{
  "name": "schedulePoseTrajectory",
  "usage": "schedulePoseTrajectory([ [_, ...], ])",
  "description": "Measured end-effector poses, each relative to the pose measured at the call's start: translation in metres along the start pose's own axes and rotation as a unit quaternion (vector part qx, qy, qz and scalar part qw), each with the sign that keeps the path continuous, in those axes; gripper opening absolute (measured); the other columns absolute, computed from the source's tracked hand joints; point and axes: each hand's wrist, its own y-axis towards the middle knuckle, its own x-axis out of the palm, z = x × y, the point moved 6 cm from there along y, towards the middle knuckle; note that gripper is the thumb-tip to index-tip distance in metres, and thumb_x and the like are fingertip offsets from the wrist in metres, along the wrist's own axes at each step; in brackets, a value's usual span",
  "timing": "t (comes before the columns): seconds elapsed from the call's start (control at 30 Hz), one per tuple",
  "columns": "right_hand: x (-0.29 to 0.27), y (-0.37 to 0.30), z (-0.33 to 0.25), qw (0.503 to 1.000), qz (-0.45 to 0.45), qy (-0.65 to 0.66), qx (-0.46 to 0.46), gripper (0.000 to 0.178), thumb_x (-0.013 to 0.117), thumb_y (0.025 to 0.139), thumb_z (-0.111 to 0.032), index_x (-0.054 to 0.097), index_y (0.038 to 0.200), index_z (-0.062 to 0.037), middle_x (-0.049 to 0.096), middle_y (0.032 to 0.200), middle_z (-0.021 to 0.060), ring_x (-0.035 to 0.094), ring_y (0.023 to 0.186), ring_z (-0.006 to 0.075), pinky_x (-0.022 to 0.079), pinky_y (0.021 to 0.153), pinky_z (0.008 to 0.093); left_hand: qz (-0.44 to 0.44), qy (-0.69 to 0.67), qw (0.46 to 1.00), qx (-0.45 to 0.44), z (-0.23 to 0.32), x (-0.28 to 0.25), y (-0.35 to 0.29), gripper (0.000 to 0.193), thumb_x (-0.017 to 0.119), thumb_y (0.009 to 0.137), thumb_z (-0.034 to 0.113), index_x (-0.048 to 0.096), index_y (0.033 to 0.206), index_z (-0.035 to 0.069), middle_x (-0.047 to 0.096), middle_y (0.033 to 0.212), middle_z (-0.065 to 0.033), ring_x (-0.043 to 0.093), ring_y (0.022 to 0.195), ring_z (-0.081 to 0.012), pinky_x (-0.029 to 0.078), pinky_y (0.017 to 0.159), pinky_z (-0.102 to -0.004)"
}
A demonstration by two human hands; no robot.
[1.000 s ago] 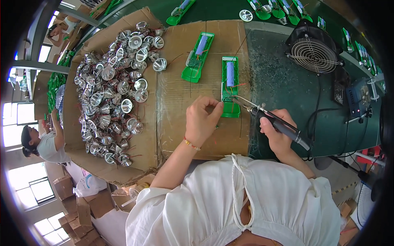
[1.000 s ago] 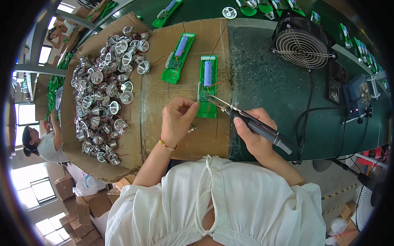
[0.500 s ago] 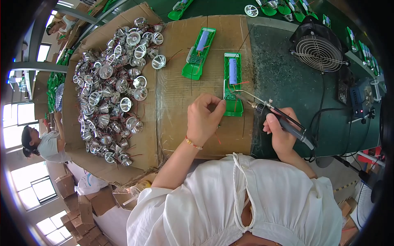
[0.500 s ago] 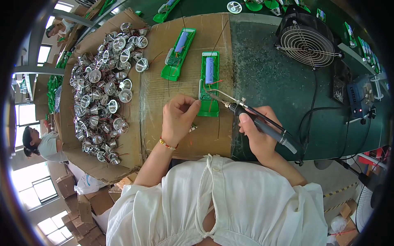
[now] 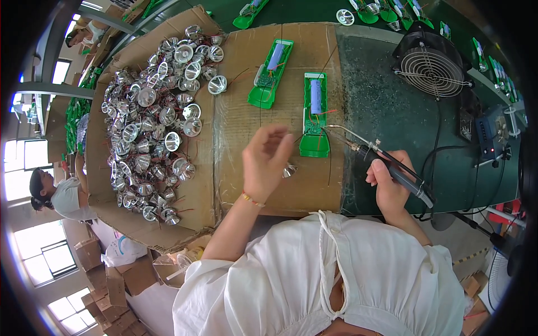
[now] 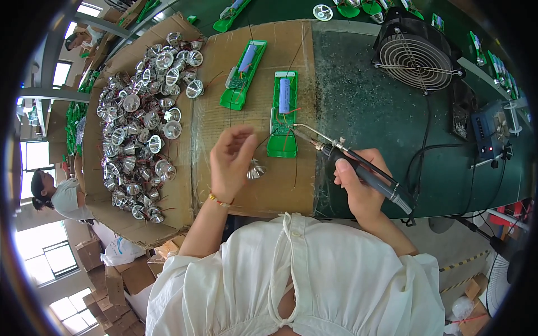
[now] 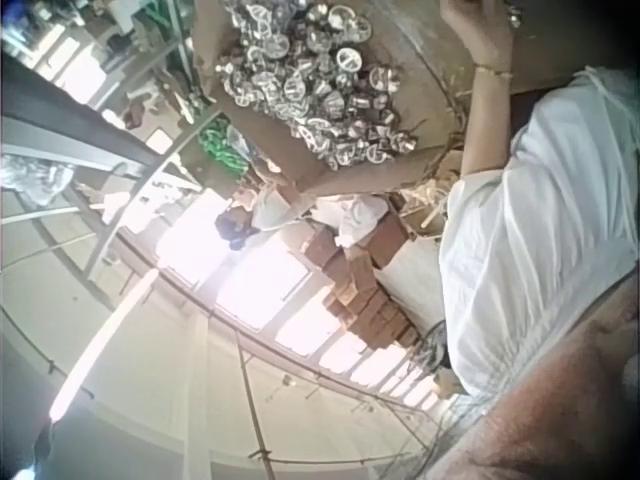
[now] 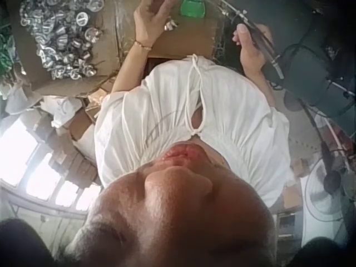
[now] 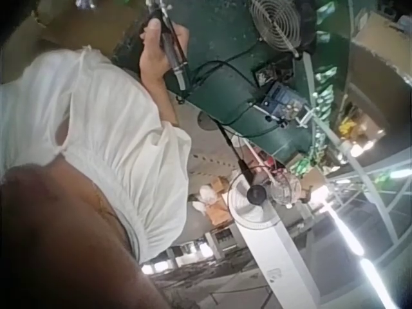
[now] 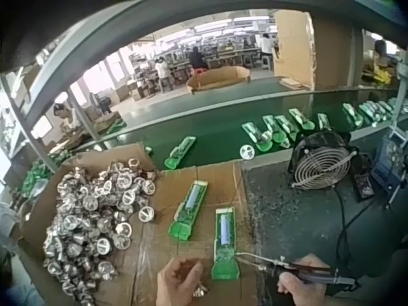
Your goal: Soldering electrical components onto small circuit boards as part of a light fixture assembly line.
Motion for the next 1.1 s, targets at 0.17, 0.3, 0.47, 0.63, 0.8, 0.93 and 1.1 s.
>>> schedulePoseTrajectory([
  [0.17, -0.007, -0.003, -0.001, 1.0, -0.001, 0.002, 0.016, 0.018, 0.063, 0.08, -0.009, 0.049, 0.085, 0.0015, 0.058, 0.065, 0.0085, 0.054, 0.052, 0.0092, 0.043, 0.046, 0.0199, -0.1, 0.126, 0.985, 0.063, 0.002, -0.041, -0.015, 0.015, 0.06, 0.079, 0.002, 0.065, 0.093, 0.003, 0.063, 0.094, -0.008, 0.059, 0.085, -0.0171, 0.047, 0.073, -0.0266],
  [0.3, -0.004, -0.004, 0.0, 1.0, -0.013, 0.008, 0.018, 0.018, 0.063, 0.08, -0.01, 0.049, 0.085, 0.0015, 0.058, 0.065, 0.0084, 0.054, 0.052, 0.0093, 0.043, 0.046, 0.0201, -0.135, 0.16, 0.96, 0.185, 0.014, -0.017, -0.027, 0.015, 0.066, 0.072, 0.005, 0.068, 0.087, 0.006, 0.062, 0.092, -0.0069, 0.057, 0.086, -0.0214, 0.046, 0.074, -0.0301],
  [0.47, 0.0, -0.007, -0.001, 0.999, -0.014, 0.003, 0.031, 0.018, 0.063, 0.08, -0.01, 0.05, 0.084, 0.0017, 0.058, 0.065, 0.0087, 0.054, 0.052, 0.0096, 0.044, 0.046, 0.021, -0.105, 0.163, 0.951, 0.24, 0.026, 0.012, -0.023, 0.009, 0.068, 0.071, 0.009, 0.067, 0.079, 0.006, 0.058, 0.08, -0.0062, 0.054, 0.08, -0.0219, 0.044, 0.071, -0.031],
  [0.63, 0.005, -0.002, 0.0, 0.995, -0.036, -0.078, -0.042, 0.017, 0.061, 0.081, -0.009, 0.048, 0.086, 0.0011, 0.056, 0.064, 0.0077, 0.053, 0.051, 0.0095, 0.042, 0.045, 0.0203, -0.096, 0.167, 0.978, 0.08, 0.012, 0.025, -0.001, 0.012, 0.068, 0.072, 0.014, 0.065, 0.07, 0.003, 0.051, 0.077, -0.0062, 0.05, 0.076, -0.0216, 0.042, 0.065, -0.0314],
  [0.8, 0.009, 0.0, 0.003, 0.995, -0.039, -0.082, -0.039, 0.017, 0.062, 0.08, -0.009, 0.049, 0.084, 0.0013, 0.057, 0.064, 0.0076, 0.053, 0.051, 0.0094, 0.043, 0.045, 0.0207, -0.109, 0.173, 0.978, 0.049, 0.007, 0.028, 0.0, 0.012, 0.069, 0.072, 0.015, 0.065, 0.07, 0.003, 0.05, 0.076, -0.0066, 0.049, 0.077, -0.0223, 0.042, 0.065, -0.0316],
  [0.93, 0.01, 0.001, 0.005, 0.993, -0.041, -0.098, -0.056, 0.017, 0.063, 0.08, -0.009, 0.05, 0.082, 0.0013, 0.057, 0.064, 0.0075, 0.053, 0.05, 0.0091, 0.043, 0.045, 0.0208, -0.109, 0.178, 0.976, 0.054, 0.006, 0.031, 0.003, 0.011, 0.068, 0.072, 0.013, 0.065, 0.069, 0.003, 0.052, 0.076, -0.0072, 0.05, 0.076, -0.0229, 0.042, 0.066, -0.0316],
  [1.1, 0.014, 0.0, 0.002, 0.998, -0.027, -0.055, -0.019, 0.015, 0.061, 0.081, -0.009, 0.05, 0.084, 0.0009, 0.057, 0.063, 0.0076, 0.053, 0.05, 0.0093, 0.042, 0.044, 0.0203, -0.112, 0.181, 0.975, 0.061, 0.005, 0.028, 0.005, 0.012, 0.068, 0.072, 0.014, 0.064, 0.068, 0.003, 0.053, 0.076, -0.0079, 0.051, 0.076, -0.0234, 0.042, 0.065, -0.0325],
])
